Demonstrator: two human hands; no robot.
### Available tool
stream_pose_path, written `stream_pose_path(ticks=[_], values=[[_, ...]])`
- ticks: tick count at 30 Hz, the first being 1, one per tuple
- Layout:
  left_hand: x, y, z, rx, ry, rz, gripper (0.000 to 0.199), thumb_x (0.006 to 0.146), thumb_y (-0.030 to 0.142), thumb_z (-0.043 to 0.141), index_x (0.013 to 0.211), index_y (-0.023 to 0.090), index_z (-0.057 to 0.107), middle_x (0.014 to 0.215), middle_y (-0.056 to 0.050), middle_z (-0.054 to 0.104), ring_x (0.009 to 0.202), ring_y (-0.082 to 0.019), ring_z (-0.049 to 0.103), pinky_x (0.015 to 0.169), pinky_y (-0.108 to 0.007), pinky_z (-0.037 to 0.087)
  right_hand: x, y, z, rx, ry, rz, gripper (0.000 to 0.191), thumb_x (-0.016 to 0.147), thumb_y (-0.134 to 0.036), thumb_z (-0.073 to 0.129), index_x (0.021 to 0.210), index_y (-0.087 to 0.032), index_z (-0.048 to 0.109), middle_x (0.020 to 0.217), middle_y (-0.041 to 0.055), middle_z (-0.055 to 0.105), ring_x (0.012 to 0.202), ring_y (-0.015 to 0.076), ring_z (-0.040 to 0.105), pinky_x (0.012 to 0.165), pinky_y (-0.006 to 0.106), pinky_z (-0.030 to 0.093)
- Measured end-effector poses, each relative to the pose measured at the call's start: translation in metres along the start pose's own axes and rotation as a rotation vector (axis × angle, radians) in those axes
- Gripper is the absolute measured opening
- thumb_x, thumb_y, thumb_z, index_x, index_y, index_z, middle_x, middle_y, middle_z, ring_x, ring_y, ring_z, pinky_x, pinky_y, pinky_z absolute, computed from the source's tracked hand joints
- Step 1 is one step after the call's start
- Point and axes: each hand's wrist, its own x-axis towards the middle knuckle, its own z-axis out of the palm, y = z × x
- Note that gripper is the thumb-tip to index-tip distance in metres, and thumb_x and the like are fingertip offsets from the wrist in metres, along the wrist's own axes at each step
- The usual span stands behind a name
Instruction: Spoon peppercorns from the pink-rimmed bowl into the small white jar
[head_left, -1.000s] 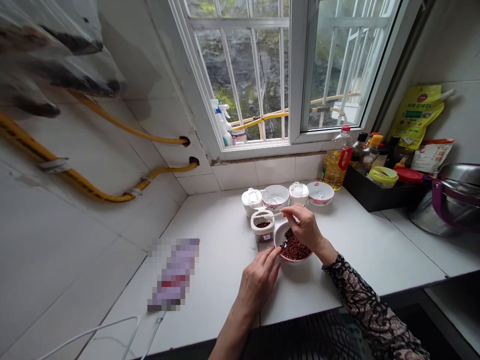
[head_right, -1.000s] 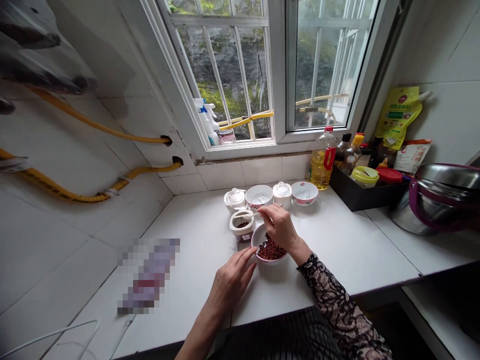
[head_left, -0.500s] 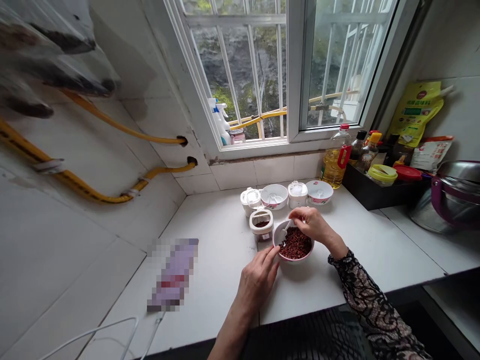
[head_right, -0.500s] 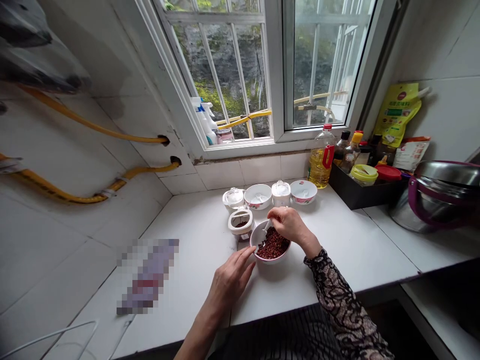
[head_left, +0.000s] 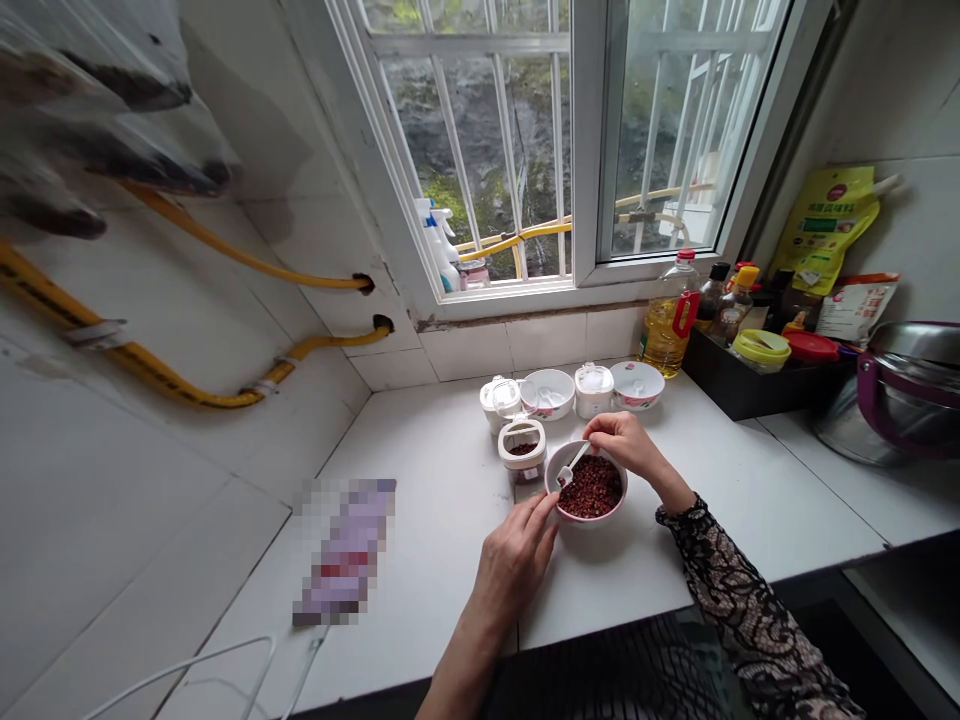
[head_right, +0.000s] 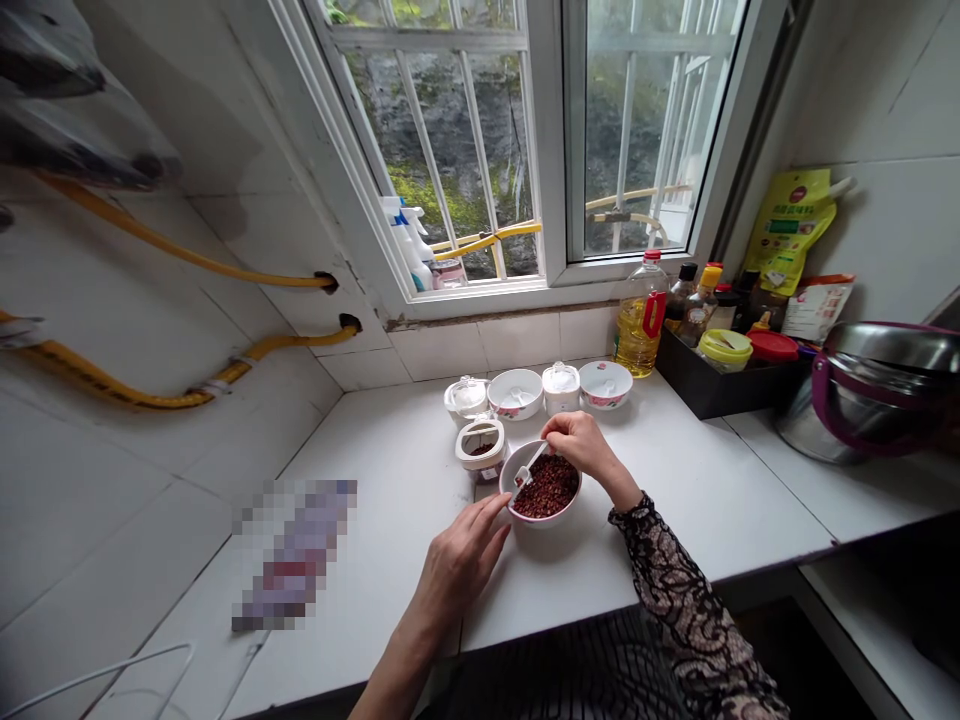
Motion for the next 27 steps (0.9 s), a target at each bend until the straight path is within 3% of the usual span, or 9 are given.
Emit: stream_pose_path(ticks=[7,18,22,27], values=[[0.000,0.000,0.000,-0.002,0.008,0.006,0.035,0.096,0.015,0.046,0.130,0.018,0.050,0.112,-0.011,0.069,0.102,-0.020,0.068,0.083,-0.029,0.058,0.001,0.001,-0.001,0.044,0.039,0.027,0.015,0.063,-0.019,0.054,0.064,-0.018,0.069,0.051,-0.0015,0.062,0.054,0.0137,0.055,0.059,0.025,0.042],[0.001,0.000,0.000,0.002,0.013,0.008,0.034,0.096,0.014,0.045,0.129,0.018,0.049,0.111,-0.011,0.069,0.101,-0.021,0.068,0.080,-0.030,0.059,0.007,-0.003,-0.004,0.383,0.077,0.188,0.012,0.054,-0.021,0.059,0.058,-0.016,0.069,0.044,-0.0007,0.060,0.043,0.0091,0.041,0.046,0.023,0.030],[0.000,0.000,0.000,0.003,0.008,0.000,0.035,0.095,0.014,0.046,0.130,0.018,0.049,0.112,-0.011,0.069,0.101,-0.021,0.068,0.081,-0.030,0.059,0.009,-0.009,0.002,0.443,0.176,0.103,0.012,0.059,-0.026,0.063,0.063,-0.016,0.068,0.049,-0.0002,0.062,0.046,0.0103,0.046,0.049,0.024,0.036],[0.001,0.001,-0.001,-0.011,0.005,-0.001,0.037,0.094,0.013,0.047,0.131,0.020,0.049,0.112,-0.010,0.069,0.102,-0.020,0.069,0.083,-0.030,0.059,0.004,-0.023,0.024,0.256,0.339,-0.211,0.016,0.079,-0.029,0.058,0.082,-0.018,0.068,0.069,0.0037,0.068,0.064,0.0167,0.061,0.064,0.030,0.049]])
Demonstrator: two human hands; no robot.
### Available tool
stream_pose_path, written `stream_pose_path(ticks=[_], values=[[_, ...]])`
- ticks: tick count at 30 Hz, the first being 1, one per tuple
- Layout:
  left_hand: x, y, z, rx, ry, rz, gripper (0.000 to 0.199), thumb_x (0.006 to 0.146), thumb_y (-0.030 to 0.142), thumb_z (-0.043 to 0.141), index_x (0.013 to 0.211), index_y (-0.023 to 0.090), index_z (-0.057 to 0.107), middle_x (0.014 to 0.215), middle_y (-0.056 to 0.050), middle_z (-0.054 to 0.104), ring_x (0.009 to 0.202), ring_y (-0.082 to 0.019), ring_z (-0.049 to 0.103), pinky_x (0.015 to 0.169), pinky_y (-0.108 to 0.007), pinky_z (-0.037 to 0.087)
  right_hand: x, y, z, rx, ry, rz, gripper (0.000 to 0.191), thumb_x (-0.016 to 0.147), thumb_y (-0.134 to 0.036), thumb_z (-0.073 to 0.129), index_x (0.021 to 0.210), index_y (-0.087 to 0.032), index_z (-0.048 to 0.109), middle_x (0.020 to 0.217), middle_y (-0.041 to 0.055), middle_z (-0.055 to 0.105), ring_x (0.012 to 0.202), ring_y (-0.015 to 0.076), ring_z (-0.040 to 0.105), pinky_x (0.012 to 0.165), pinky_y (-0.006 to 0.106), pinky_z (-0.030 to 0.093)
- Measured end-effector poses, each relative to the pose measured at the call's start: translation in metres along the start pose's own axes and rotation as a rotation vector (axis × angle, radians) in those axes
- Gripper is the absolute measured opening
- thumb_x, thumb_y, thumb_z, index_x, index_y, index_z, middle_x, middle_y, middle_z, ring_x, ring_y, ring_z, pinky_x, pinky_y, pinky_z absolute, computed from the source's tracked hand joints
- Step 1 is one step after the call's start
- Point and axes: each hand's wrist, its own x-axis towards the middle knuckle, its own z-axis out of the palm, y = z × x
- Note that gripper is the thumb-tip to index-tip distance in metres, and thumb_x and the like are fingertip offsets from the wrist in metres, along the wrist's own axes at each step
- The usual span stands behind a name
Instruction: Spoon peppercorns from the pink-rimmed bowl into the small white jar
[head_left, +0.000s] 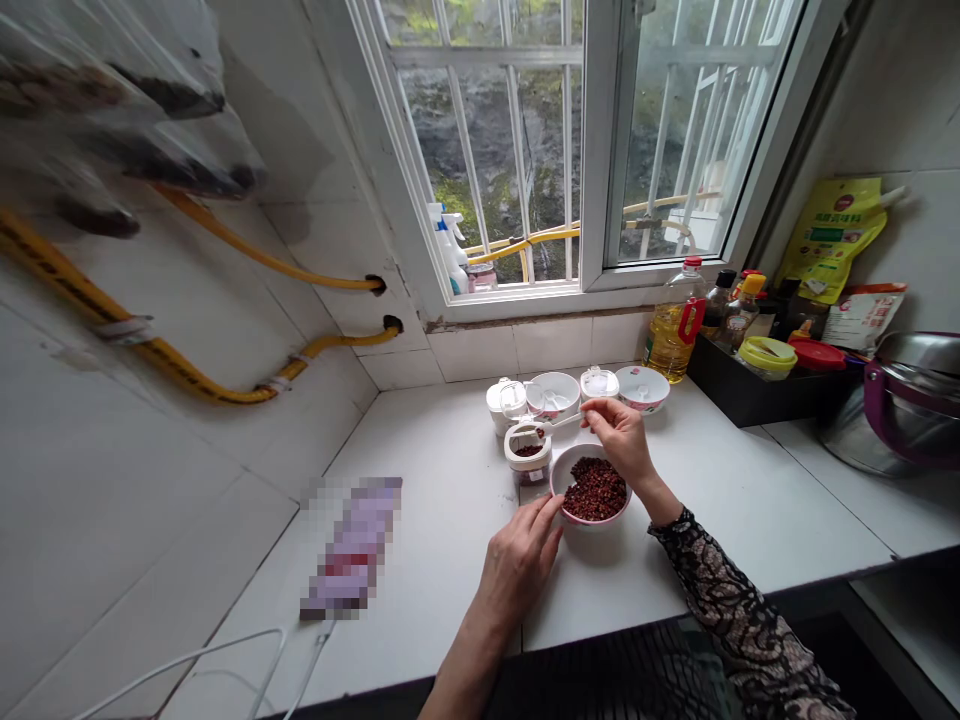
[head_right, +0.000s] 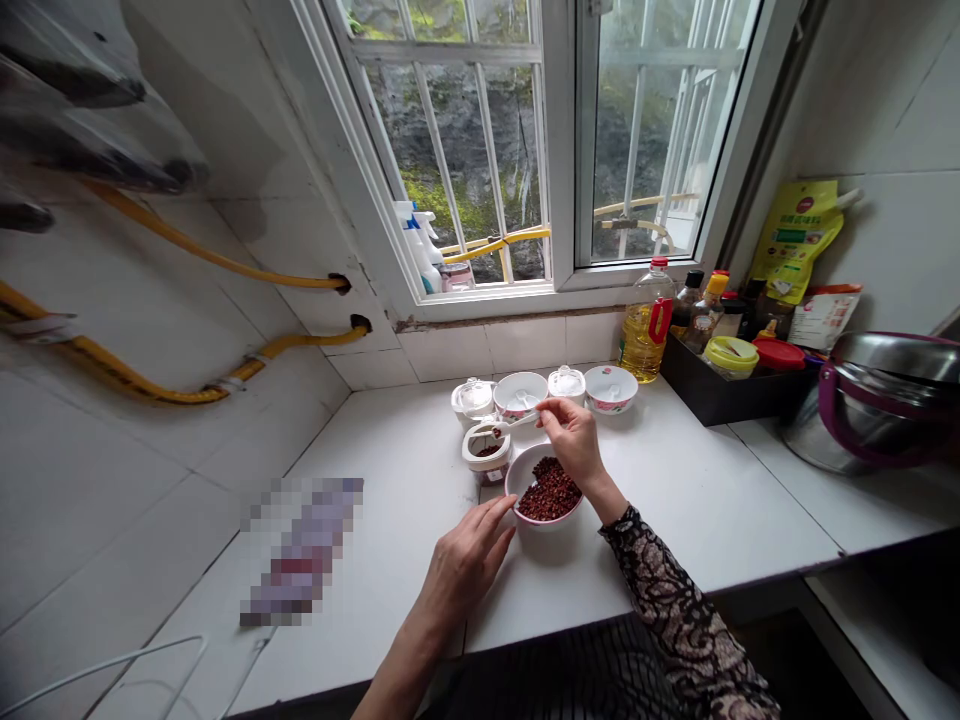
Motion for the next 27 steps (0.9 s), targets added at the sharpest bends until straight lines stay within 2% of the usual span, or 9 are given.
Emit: stream_pose_path(ticks=[3,6,11,16,19,23,27], values=[[0.001,0.001,-0.001,0.002,0.002,0.000,0.036,0.095,0.014,0.047,0.130,0.019,0.049,0.111,-0.010,0.069,0.101,-0.020,0.069,0.083,-0.030,0.059,-0.009,-0.005,0.011,-0.194,-0.069,-0.216,0.015,0.086,-0.024,0.054,0.087,-0.020,0.069,0.080,0.0061,0.071,0.075,0.0190,0.064,0.075,0.033,0.051],[0.001,0.001,-0.001,0.003,0.004,0.006,0.035,0.096,0.015,0.046,0.130,0.019,0.049,0.111,-0.010,0.069,0.101,-0.020,0.069,0.083,-0.030,0.059,-0.013,-0.006,0.012,-0.283,-0.107,-0.319,0.017,0.089,-0.021,0.052,0.086,-0.021,0.069,0.082,0.0069,0.072,0.079,0.0206,0.064,0.080,0.035,0.051],[0.001,0.001,-0.001,0.004,-0.006,0.000,0.034,0.097,0.015,0.045,0.130,0.019,0.049,0.112,-0.010,0.069,0.102,-0.020,0.068,0.083,-0.030,0.059,-0.007,-0.004,-0.012,-0.234,-0.040,-0.218,0.014,0.085,-0.022,0.055,0.086,-0.019,0.069,0.075,0.0041,0.070,0.069,0.0175,0.063,0.072,0.031,0.050],[-0.001,0.000,-0.001,0.009,-0.004,0.005,0.034,0.097,0.015,0.045,0.130,0.018,0.049,0.112,-0.011,0.069,0.102,-0.020,0.068,0.082,-0.030,0.059,0.000,0.005,-0.034,-0.254,-0.237,-0.108,0.015,0.079,-0.017,0.054,0.078,-0.017,0.069,0.064,0.0016,0.067,0.059,0.0151,0.059,0.060,0.027,0.046],[-0.001,0.000,-0.001,0.007,-0.011,0.001,0.035,0.096,0.015,0.046,0.131,0.018,0.049,0.111,-0.010,0.069,0.102,-0.020,0.068,0.083,-0.029,0.059,0.000,0.009,-0.035,-0.382,-0.334,-0.119,0.018,0.077,-0.012,0.054,0.078,-0.018,0.071,0.070,0.0027,0.070,0.061,0.0146,0.060,0.060,0.026,0.045],[0.000,0.000,-0.001,-0.005,-0.015,-0.007,0.037,0.095,0.014,0.047,0.131,0.020,0.048,0.111,-0.010,0.070,0.101,-0.020,0.069,0.082,-0.029,0.059,-0.004,0.012,-0.028,-0.536,-0.380,-0.169,0.021,0.077,-0.009,0.055,0.079,-0.020,0.073,0.077,0.0051,0.074,0.073,0.0180,0.064,0.071,0.029,0.047],[0.000,0.000,0.000,-0.003,-0.016,-0.011,0.037,0.094,0.014,0.048,0.131,0.020,0.049,0.111,-0.010,0.070,0.099,-0.020,0.069,0.081,-0.029,0.059,-0.007,0.013,-0.024,-0.484,-0.475,-0.102,0.025,0.075,-0.007,0.052,0.077,-0.019,0.073,0.074,0.0033,0.074,0.070,0.0162,0.064,0.071,0.027,0.047]])
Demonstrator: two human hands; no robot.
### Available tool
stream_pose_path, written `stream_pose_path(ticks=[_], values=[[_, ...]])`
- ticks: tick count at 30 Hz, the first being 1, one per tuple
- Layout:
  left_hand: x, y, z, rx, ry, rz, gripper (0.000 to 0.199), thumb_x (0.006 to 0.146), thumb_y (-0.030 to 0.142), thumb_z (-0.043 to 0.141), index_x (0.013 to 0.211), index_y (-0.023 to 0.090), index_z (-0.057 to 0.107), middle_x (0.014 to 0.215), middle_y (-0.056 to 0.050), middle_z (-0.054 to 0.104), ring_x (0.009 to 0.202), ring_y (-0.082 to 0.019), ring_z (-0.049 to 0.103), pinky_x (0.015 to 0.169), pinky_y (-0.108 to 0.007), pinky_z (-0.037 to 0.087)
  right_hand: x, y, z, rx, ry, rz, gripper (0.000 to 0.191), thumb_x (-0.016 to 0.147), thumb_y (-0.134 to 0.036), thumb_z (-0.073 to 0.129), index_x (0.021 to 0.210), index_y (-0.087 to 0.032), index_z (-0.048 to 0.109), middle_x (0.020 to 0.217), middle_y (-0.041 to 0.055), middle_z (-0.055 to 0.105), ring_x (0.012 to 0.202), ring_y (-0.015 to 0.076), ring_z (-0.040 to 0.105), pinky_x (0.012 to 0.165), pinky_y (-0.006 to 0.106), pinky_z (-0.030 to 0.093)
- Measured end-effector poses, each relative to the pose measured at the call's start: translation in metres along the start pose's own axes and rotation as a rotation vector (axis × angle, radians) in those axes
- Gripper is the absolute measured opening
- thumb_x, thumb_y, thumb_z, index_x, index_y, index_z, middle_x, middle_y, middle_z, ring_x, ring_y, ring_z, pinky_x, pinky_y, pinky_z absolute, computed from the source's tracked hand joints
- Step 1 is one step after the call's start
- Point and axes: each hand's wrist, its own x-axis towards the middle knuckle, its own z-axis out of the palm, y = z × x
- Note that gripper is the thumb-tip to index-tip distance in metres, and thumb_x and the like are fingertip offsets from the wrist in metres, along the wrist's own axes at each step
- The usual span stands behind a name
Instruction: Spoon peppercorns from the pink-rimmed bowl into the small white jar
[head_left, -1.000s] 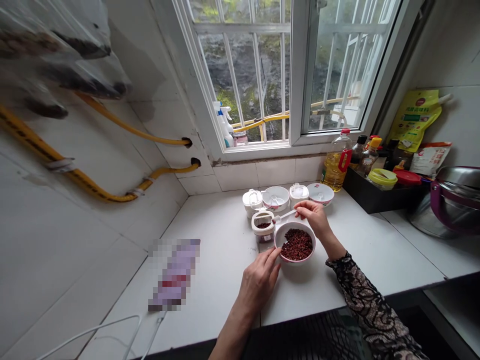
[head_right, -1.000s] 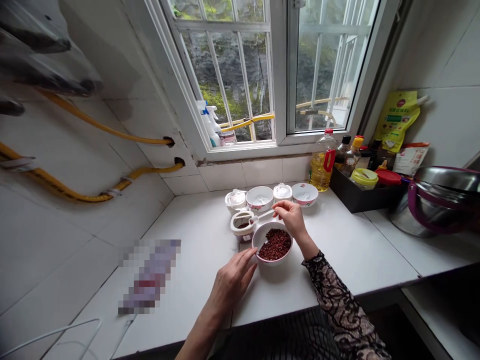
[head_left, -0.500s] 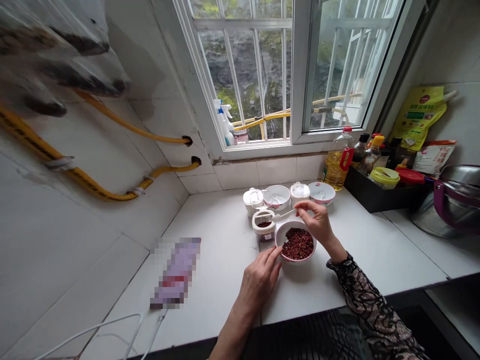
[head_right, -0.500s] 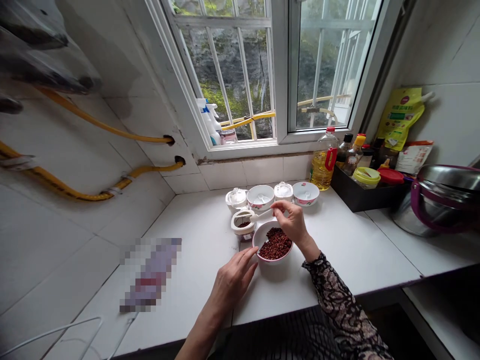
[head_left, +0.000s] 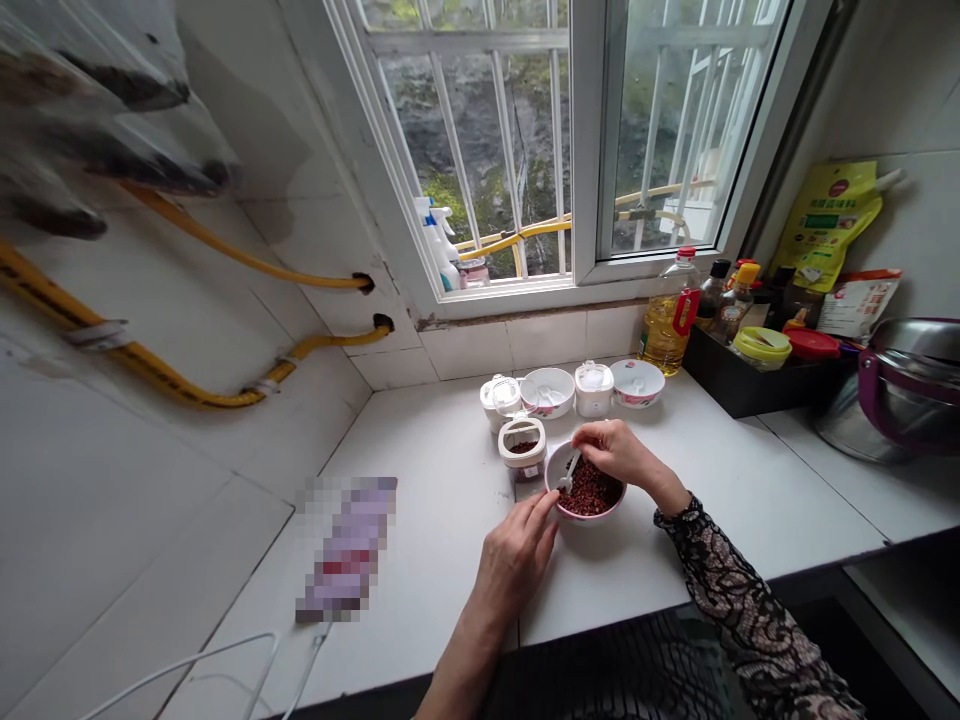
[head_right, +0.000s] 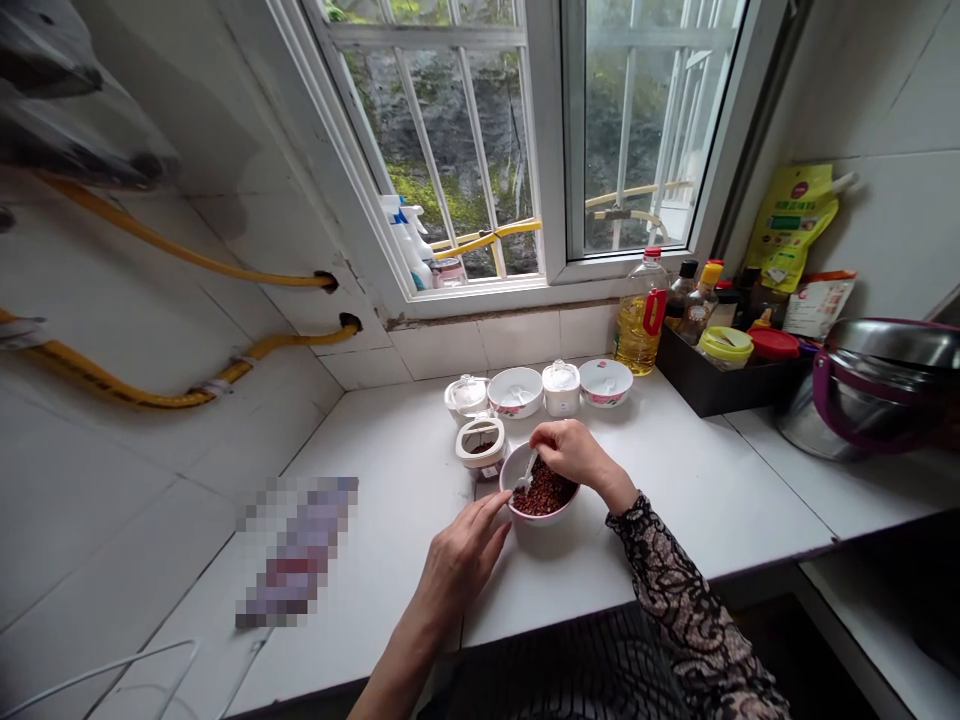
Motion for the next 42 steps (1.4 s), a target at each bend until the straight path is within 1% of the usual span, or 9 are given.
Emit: stream_pose_path(ticks=[3,6,15,19,27,31,36,39,42], values=[[0.000,0.000,0.000,-0.003,-0.005,-0.005,0.040,0.093,0.014,0.049,0.132,0.021,0.048,0.111,-0.009,0.070,0.099,-0.020,0.069,0.082,-0.029,0.058,0.000,0.001,0.000,0.095,-0.024,0.086,0.024,0.072,-0.008,0.051,0.074,-0.018,0.073,0.062,-0.0002,0.069,0.058,0.0131,0.060,0.061,0.023,0.045],[0.000,0.001,0.000,-0.011,-0.017,-0.008,0.040,0.093,0.013,0.049,0.133,0.022,0.047,0.113,-0.009,0.069,0.100,-0.020,0.069,0.082,-0.030,0.059,0.002,0.003,-0.002,0.193,-0.002,0.184,0.021,0.069,-0.011,0.051,0.071,-0.018,0.071,0.054,-0.0020,0.065,0.053,0.0123,0.057,0.057,0.022,0.043],[0.000,0.000,0.000,-0.006,0.001,0.004,0.038,0.094,0.013,0.048,0.131,0.020,0.048,0.110,-0.009,0.070,0.099,-0.020,0.069,0.081,-0.030,0.059,0.004,0.007,-0.004,0.269,0.092,0.252,0.017,0.065,-0.019,0.052,0.065,-0.018,0.069,0.051,-0.0016,0.063,0.052,0.0131,0.056,0.057,0.024,0.042],[0.000,0.001,-0.001,0.001,-0.009,0.001,0.040,0.093,0.013,0.049,0.132,0.020,0.048,0.111,-0.010,0.070,0.099,-0.020,0.069,0.081,-0.030,0.059,0.006,0.010,-0.005,0.400,0.100,0.324,0.015,0.062,-0.020,0.054,0.064,-0.017,0.069,0.049,-0.0018,0.063,0.052,0.0133,0.056,0.056,0.024,0.043],[-0.001,-0.001,0.001,0.005,-0.002,0.007,0.038,0.094,0.013,0.046,0.132,0.020,0.047,0.111,-0.010,0.069,0.100,-0.020,0.069,0.082,-0.030,0.059,0.010,0.012,-0.008,0.586,0.153,0.419,0.012,0.058,-0.022,0.056,0.061,-0.017,0.067,0.047,-0.0011,0.060,0.046,0.0115,0.050,0.048,0.023,0.038],[0.000,-0.001,0.001,0.002,0.002,0.012,0.038,0.094,0.013,0.046,0.131,0.020,0.048,0.112,-0.010,0.069,0.101,-0.020,0.069,0.082,-0.030,0.059,0.016,0.002,-0.002,0.606,0.307,0.317,0.015,0.065,-0.029,0.060,0.070,-0.017,0.067,0.054,0.0007,0.063,0.052,0.0139,0.055,0.053,0.027,0.043],[0.000,0.000,-0.001,-0.007,0.008,0.013,0.036,0.095,0.013,0.046,0.131,0.019,0.049,0.111,-0.010,0.070,0.101,-0.020,0.069,0.083,-0.030,0.059,0.018,-0.021,0.012,0.494,0.521,0.084,0.018,0.080,-0.032,0.058,0.084,-0.018,0.068,0.070,0.0039,0.069,0.067,0.0174,0.064,0.068,0.031,0.050],[0.000,0.000,-0.001,-0.002,0.005,0.017,0.035,0.096,0.014,0.045,0.130,0.018,0.049,0.111,-0.010,0.070,0.102,-0.020,0.068,0.084,-0.030,0.058,0.015,-0.030,0.018,0.341,0.563,-0.021,0.016,0.087,-0.026,0.056,0.091,-0.019,0.069,0.076,0.0047,0.071,0.073,0.0183,0.065,0.074,0.032,0.051],[0.000,0.000,-0.001,0.006,0.009,0.019,0.034,0.096,0.014,0.045,0.130,0.018,0.050,0.110,-0.010,0.070,0.101,-0.020,0.069,0.083,-0.030,0.058,0.013,-0.032,0.023,0.146,0.513,-0.176,0.017,0.090,-0.020,0.052,0.092,-0.020,0.069,0.081,0.0057,0.072,0.077,0.0191,0.065,0.076,0.033,0.051]])
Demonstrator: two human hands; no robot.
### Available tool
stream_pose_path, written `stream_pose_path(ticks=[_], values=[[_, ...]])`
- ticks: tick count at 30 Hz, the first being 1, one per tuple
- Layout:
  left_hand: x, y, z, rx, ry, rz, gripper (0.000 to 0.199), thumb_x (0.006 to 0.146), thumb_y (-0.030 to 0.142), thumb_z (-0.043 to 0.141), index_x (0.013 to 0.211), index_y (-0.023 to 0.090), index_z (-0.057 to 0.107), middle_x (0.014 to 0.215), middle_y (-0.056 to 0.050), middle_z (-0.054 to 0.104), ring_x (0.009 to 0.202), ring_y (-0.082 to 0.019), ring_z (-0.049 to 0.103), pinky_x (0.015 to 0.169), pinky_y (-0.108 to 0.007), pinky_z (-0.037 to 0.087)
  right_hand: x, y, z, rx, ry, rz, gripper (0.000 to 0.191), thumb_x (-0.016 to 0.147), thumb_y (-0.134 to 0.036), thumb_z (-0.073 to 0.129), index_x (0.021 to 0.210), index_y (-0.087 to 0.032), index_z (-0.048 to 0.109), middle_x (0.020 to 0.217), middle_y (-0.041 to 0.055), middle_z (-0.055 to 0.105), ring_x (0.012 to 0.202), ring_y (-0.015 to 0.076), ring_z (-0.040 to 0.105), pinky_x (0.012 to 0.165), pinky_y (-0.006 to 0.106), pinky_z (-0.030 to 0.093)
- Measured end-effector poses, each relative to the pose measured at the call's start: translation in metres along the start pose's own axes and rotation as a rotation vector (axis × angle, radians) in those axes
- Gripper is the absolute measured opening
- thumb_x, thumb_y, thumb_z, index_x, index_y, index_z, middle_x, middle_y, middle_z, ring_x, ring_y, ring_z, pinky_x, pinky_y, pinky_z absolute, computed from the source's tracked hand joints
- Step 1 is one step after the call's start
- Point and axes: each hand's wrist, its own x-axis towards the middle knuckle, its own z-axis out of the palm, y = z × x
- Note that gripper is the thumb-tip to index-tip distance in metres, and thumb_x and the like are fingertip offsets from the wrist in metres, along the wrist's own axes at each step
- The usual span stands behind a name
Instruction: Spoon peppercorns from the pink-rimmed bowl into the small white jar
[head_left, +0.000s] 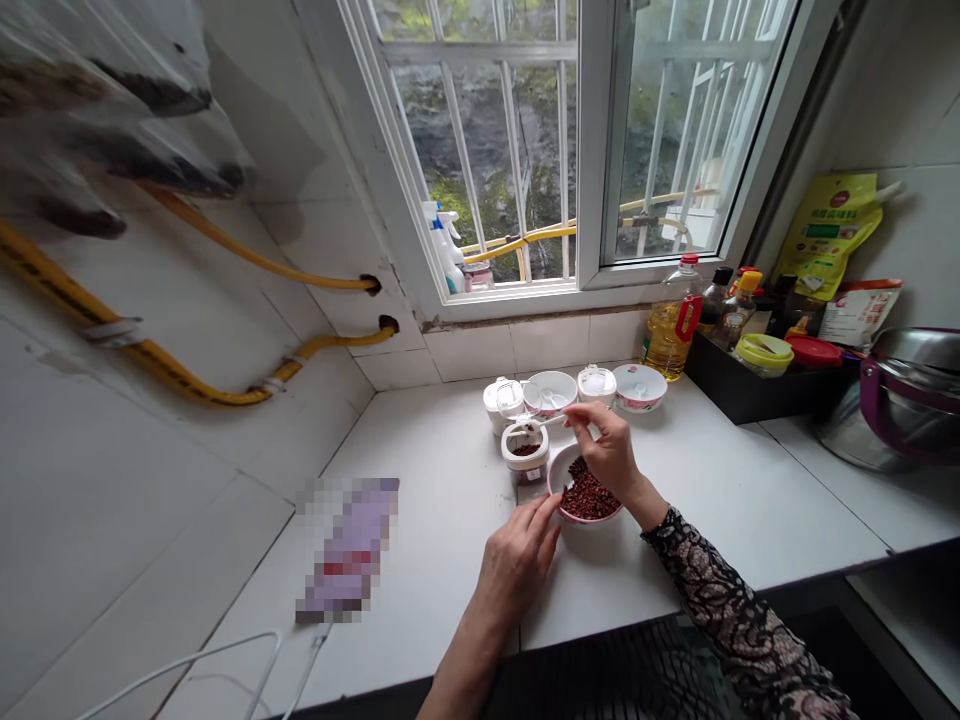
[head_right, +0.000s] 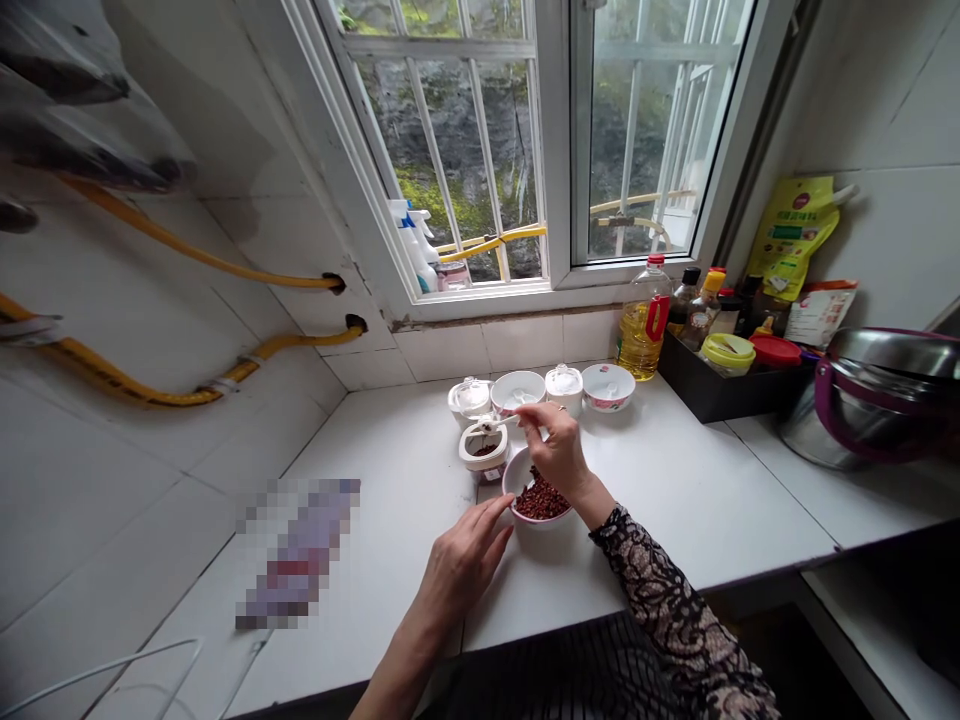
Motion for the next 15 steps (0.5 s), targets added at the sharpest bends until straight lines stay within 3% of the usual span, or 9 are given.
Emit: stream_pose_path(ticks=[3,5,9,15], values=[[0.001,0.000,0.000,-0.001,0.010,0.000,0.034,0.096,0.014,0.045,0.129,0.018,0.050,0.109,-0.010,0.070,0.099,-0.020,0.069,0.082,-0.029,0.059,-0.003,0.002,0.002,-0.092,-0.116,-0.233,0.020,0.092,-0.015,0.049,0.089,-0.020,0.068,0.083,0.0065,0.074,0.077,0.0195,0.064,0.075,0.034,0.051],[0.001,0.001,0.000,-0.004,0.007,0.002,0.033,0.096,0.014,0.045,0.129,0.018,0.050,0.109,-0.010,0.070,0.099,-0.020,0.069,0.082,-0.029,0.059,-0.003,0.003,-0.001,-0.109,-0.096,-0.303,0.019,0.092,-0.013,0.050,0.090,-0.019,0.068,0.082,0.0061,0.074,0.075,0.0188,0.064,0.075,0.034,0.051],[0.001,0.001,0.000,0.001,0.005,0.004,0.032,0.098,0.016,0.043,0.129,0.017,0.050,0.108,-0.010,0.070,0.098,-0.020,0.069,0.081,-0.029,0.059,0.000,0.007,-0.020,-0.108,-0.005,-0.180,0.015,0.087,-0.011,0.054,0.085,-0.020,0.067,0.074,0.0031,0.070,0.069,0.0173,0.062,0.070,0.032,0.051],[0.000,0.001,0.000,-0.009,0.001,-0.002,0.031,0.098,0.016,0.044,0.129,0.018,0.050,0.108,-0.010,0.070,0.098,-0.020,0.069,0.082,-0.029,0.058,0.000,0.025,-0.043,-0.081,-0.242,-0.016,0.017,0.079,-0.008,0.054,0.080,-0.018,0.068,0.073,0.0025,0.070,0.066,0.0154,0.062,0.065,0.028,0.049]])
